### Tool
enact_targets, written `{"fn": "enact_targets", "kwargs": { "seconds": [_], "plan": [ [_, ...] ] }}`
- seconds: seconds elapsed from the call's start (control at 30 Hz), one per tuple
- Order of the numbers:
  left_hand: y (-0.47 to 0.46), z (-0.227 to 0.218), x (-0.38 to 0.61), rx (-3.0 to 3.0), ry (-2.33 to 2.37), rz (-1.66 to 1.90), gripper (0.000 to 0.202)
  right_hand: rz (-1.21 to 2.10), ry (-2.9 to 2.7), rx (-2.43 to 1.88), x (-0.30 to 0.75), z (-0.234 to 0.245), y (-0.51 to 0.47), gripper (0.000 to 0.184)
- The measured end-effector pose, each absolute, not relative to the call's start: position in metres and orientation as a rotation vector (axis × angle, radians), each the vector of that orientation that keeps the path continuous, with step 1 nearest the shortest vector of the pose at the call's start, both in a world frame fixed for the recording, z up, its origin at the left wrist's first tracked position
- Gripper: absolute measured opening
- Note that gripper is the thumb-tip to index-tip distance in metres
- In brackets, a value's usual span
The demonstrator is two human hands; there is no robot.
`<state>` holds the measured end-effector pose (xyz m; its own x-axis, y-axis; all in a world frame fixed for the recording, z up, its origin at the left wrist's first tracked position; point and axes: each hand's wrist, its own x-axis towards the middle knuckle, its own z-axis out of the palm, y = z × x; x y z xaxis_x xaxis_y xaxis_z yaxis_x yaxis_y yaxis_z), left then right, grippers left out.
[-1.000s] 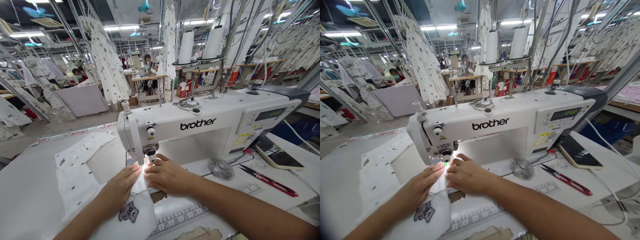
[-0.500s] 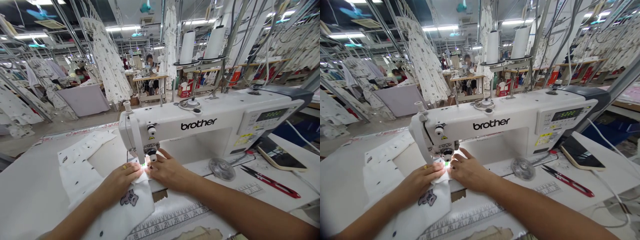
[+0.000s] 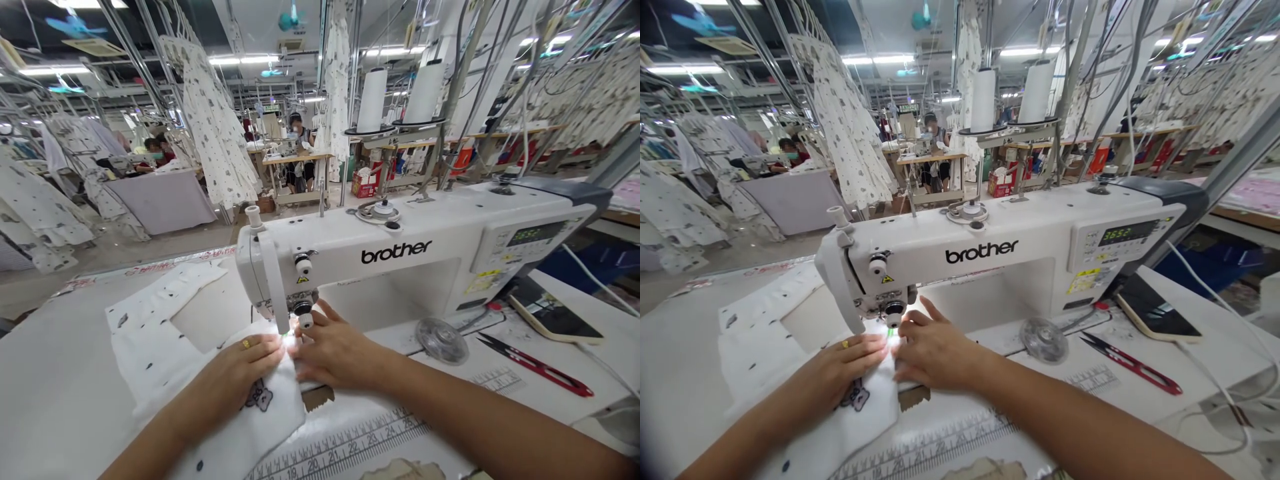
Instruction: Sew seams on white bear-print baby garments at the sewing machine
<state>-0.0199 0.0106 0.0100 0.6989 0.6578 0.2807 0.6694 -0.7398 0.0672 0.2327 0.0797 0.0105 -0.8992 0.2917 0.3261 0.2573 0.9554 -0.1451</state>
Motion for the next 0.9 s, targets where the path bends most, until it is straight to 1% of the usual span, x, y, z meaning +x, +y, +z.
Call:
{"fn": "enact_targets", "kwargs": {
  "seconds": [0.1,0.3,0.4,0.6,0.7,0.9],
  "plan": [
    [0.018,0.008,-0.022,-2.825,-1.15,-0.443,0.051,0.108,-2.731,-0.463,0.232,0.008,0.081,0.033],
    [0.015,0.008,-0.022,-2.816,-1.168,-0.443,0.054,0.137,-2.72,-0.372,0.234,0.009,0.082,0.032],
    [0.012,0.007,-0.024,-2.841,-1.145,-0.482,0.057,0.143,-2.756,-0.399,0.233,0.01,0.081,0.033],
    [0.024,0.003,-0.028,-2.797,-1.237,-0.472,0.049,0.169,-2.779,-0.518,0.23,0.01,0.081,0.041],
    [0.028,0.003,-0.029,-2.795,-1.334,-0.468,0.048,0.224,-2.76,-0.516,0.231,0.012,0.083,0.037],
    [0.028,0.002,-0.03,-2.8,-1.383,-0.49,0.059,0.214,-2.71,-0.484,0.232,0.013,0.086,0.03]
  ]
}}
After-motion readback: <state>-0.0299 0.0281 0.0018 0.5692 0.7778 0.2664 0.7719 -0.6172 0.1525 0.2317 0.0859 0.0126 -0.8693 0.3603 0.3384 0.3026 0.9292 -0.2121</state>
